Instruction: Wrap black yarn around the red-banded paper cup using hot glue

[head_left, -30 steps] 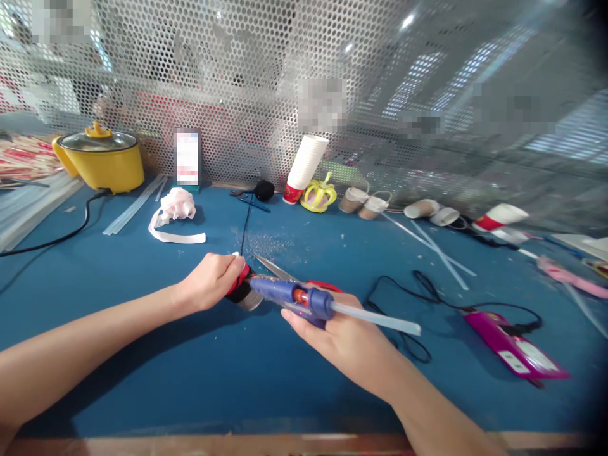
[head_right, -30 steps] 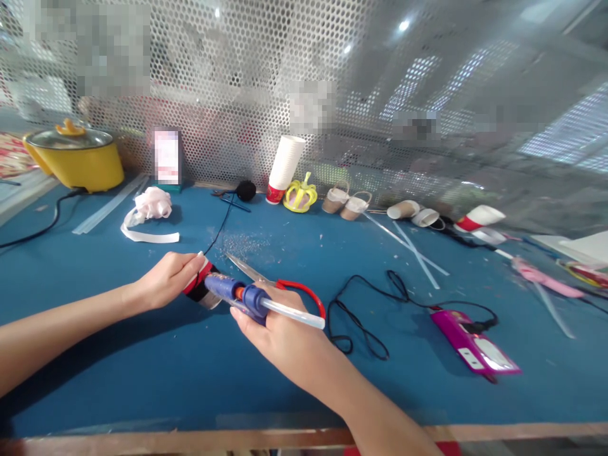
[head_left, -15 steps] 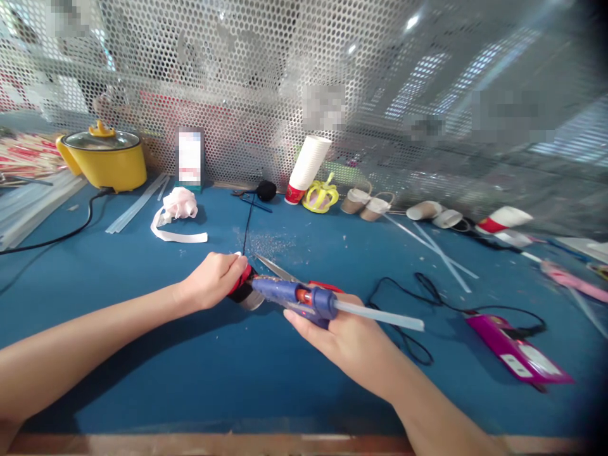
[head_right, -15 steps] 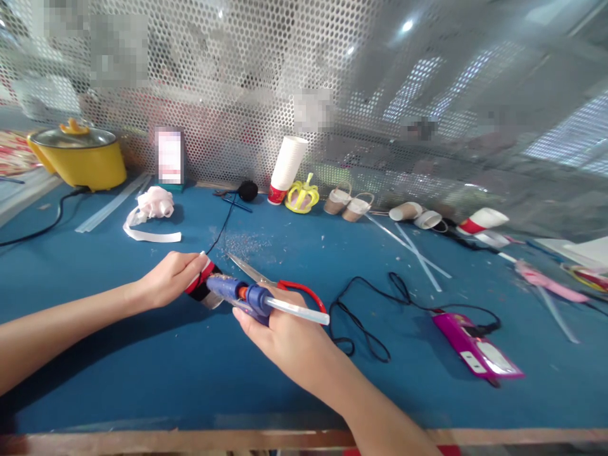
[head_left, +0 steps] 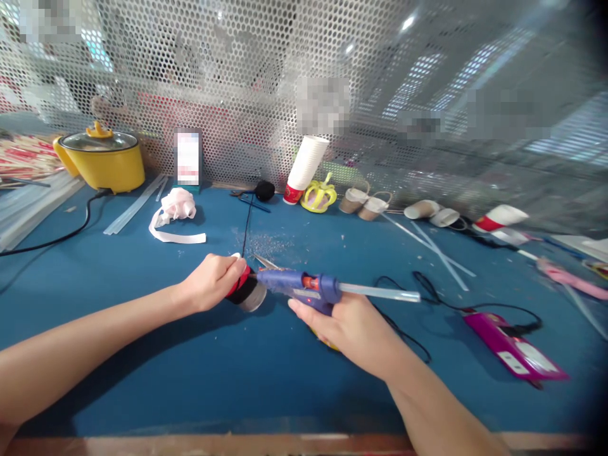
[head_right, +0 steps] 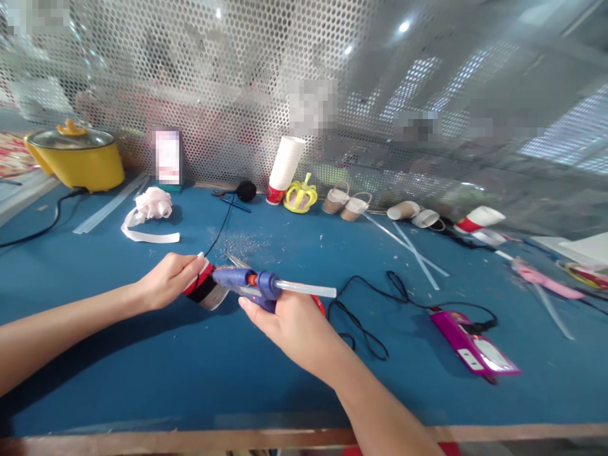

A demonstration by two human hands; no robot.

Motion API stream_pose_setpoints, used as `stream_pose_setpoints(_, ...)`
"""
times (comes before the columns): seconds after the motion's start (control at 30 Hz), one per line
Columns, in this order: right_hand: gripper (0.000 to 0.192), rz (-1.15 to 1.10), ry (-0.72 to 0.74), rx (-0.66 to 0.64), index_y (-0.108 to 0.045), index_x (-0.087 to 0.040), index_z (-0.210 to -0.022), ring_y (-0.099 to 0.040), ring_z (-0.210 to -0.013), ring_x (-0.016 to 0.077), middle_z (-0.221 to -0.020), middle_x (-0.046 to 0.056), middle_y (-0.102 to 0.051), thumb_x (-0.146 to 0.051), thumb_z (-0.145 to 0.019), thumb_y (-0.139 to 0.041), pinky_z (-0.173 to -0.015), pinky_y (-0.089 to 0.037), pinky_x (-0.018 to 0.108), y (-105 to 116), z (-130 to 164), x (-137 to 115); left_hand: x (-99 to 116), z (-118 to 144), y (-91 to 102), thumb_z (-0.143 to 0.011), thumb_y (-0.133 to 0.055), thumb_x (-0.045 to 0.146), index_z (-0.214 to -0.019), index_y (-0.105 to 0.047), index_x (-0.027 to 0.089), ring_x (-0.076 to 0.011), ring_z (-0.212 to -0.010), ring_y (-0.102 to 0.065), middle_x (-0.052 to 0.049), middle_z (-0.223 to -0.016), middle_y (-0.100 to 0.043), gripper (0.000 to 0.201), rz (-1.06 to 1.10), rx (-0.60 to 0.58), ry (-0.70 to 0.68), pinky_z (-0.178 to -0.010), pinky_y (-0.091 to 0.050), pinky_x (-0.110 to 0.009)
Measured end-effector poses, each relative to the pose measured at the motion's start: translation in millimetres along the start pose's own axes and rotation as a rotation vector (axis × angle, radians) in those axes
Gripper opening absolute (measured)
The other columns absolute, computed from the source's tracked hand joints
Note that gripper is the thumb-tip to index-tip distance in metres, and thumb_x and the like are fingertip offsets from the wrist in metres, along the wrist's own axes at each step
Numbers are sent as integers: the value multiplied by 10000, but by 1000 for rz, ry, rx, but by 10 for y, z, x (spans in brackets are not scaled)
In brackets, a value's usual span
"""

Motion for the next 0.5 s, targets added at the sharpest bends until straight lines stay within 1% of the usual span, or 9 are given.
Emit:
stream_pose_setpoints(0.07,209,-27,-75,-42,-622,-198,-730,-519,-398,122,-441,-39,-530,-362,-805,-517,-438,-426,235,-10,-25,47,-7,3,-9,-864,-265,376,-524,-287,189,-82,-485,-245,54,-487,-263,389,17,-9,0,-464,-228,-232)
stream_pose_setpoints(0.13,206,-66,-121,-68,-623,-194,-755,-493,-360,111,-415,-49,-504,-361,-806,-514,-411,-414,227,-19,-50,69,-14,6,-23,-867,-251,388,-523,-287,188,-82,-488,-239,54,-489,-252,400,35,-23,-2,-464,-231,-232)
stream_pose_setpoints(0.27,192,-125,-128,-73,-616,-190,-737,-481,-348,112,-374,-60,-466,-351,-793,-527,-405,-410,225,-30,-101,78,-27,13,-36,-866,-249,398,-514,-281,186,-81,-494,-226,54,-493,-241,412,37,-25,-2,-462,-226,-231)
stream_pose_setpoints(0.4,205,-165,-109,-86,-588,-177,-721,-467,-346,107,-368,-63,-461,-354,-796,-517,-409,-403,228,-66,-134,107,-24,14,-34,-863,-249,399,-508,-271,186,-80,-495,-219,53,-496,-237,415,39,-28,-14,-458,-223,-228)
stream_pose_setpoints(0.5,218,-224,-134,-93,-554,-165,-699,-444,-347,96,-368,-62,-455,-361,-790,-522,-425,-400,232,-78,-150,150,-22,11,-27,-858,-251,403,-508,-267,188,-82,-501,-220,50,-501,-237,411,40,-19,-16,-455,-222,-226)
Point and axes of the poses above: each hand's wrist, its own z-axis away from the middle knuckle, its own y-axis out of the back of the hand, x = y × z, the point moved 5 cm from there along -z, towards the middle knuckle
